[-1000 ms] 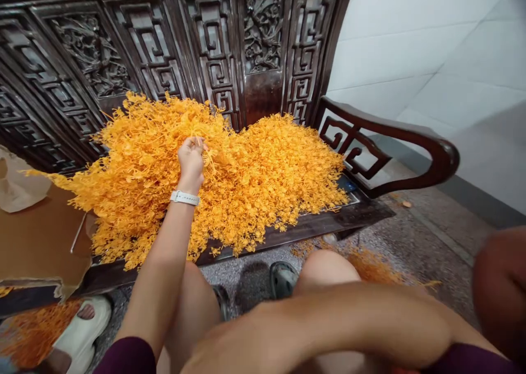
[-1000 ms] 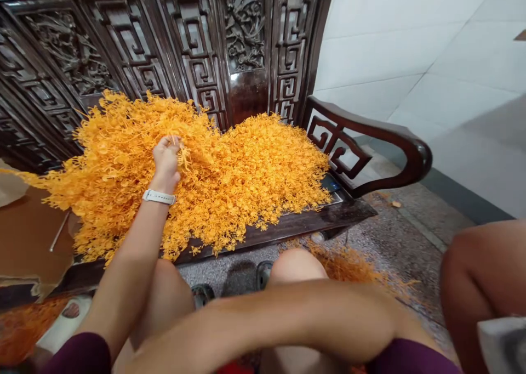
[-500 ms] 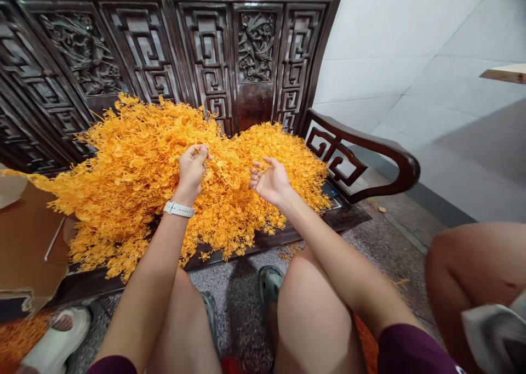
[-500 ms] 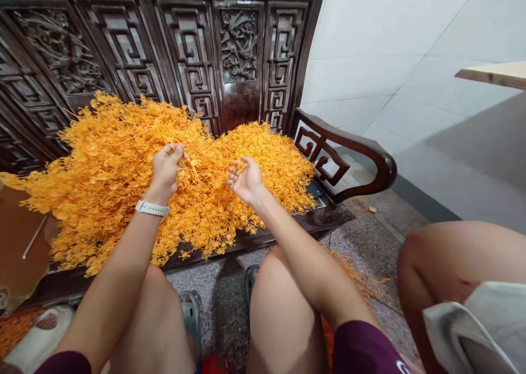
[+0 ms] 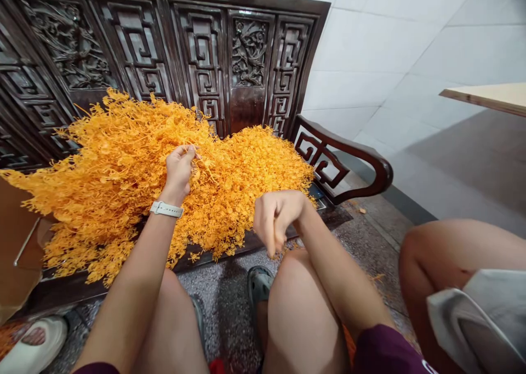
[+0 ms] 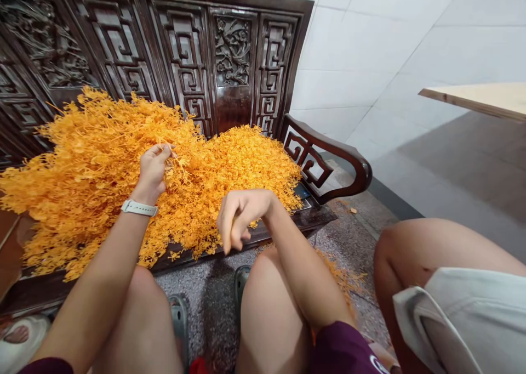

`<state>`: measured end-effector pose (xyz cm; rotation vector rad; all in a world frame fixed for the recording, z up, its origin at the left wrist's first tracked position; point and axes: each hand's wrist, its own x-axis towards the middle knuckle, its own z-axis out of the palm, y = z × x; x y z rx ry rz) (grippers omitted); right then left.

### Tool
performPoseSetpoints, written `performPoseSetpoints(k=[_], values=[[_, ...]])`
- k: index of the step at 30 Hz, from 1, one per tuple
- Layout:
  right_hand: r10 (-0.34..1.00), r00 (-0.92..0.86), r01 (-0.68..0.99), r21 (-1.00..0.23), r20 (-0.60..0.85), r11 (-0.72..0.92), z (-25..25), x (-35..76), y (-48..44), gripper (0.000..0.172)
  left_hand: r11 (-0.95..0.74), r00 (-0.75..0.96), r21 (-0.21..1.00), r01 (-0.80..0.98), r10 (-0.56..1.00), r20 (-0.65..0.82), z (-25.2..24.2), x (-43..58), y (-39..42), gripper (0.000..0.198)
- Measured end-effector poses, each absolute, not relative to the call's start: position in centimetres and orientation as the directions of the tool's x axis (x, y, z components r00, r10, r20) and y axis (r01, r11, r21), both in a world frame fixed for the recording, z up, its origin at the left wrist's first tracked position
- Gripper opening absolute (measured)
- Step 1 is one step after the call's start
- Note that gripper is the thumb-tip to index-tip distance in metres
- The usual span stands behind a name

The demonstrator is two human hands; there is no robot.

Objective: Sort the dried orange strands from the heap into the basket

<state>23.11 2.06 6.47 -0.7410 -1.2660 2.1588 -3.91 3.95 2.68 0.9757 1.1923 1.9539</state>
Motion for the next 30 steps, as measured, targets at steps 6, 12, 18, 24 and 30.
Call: performPoseSetpoints(k=[6, 12, 18, 24, 30], values=[[0.922, -0.276, -0.592, -0.707, -0.272, -0.386, 4.2, 20.1, 4.6, 0.031, -0.359, -0.495, 0.921, -0.154, 0.835, 0.242, 2.9, -2.9, 3.5, 0.021], [0.913, -0.401, -0.218, -0.959, -0.081, -0.181, 3.0, 18.2, 2.8, 0.022, -0.327, -0.346, 0.936, -0.128, 0.900, 0.266, 3.2, -0.8, 2.7, 0.016], [0.805, -0.550, -0.028, -0.968, 0.222, 0.248, 2.9, 18.3, 3.0, 0.038, -0.376, -0.253, 0.925, -0.051, 0.901, 0.353, 2.8, -0.3, 2.9, 0.022], [0.685, -0.588, 0.086, -0.809, 0.430, 0.582, 5.2, 18.6, 1.0, 0.037, -0.387, -0.335, 0.921, 0.040, 0.863, 0.377, 2.6, -0.2, 3.4, 0.020], [-0.290, -0.955, -0.137, -0.959, 0.062, 0.248, 8.9, 17.9, -5.6, 0.027, -0.378, -0.552, 0.926, -0.014, 0.775, 0.308, 1.5, -2.6, 5.4, 0.026]])
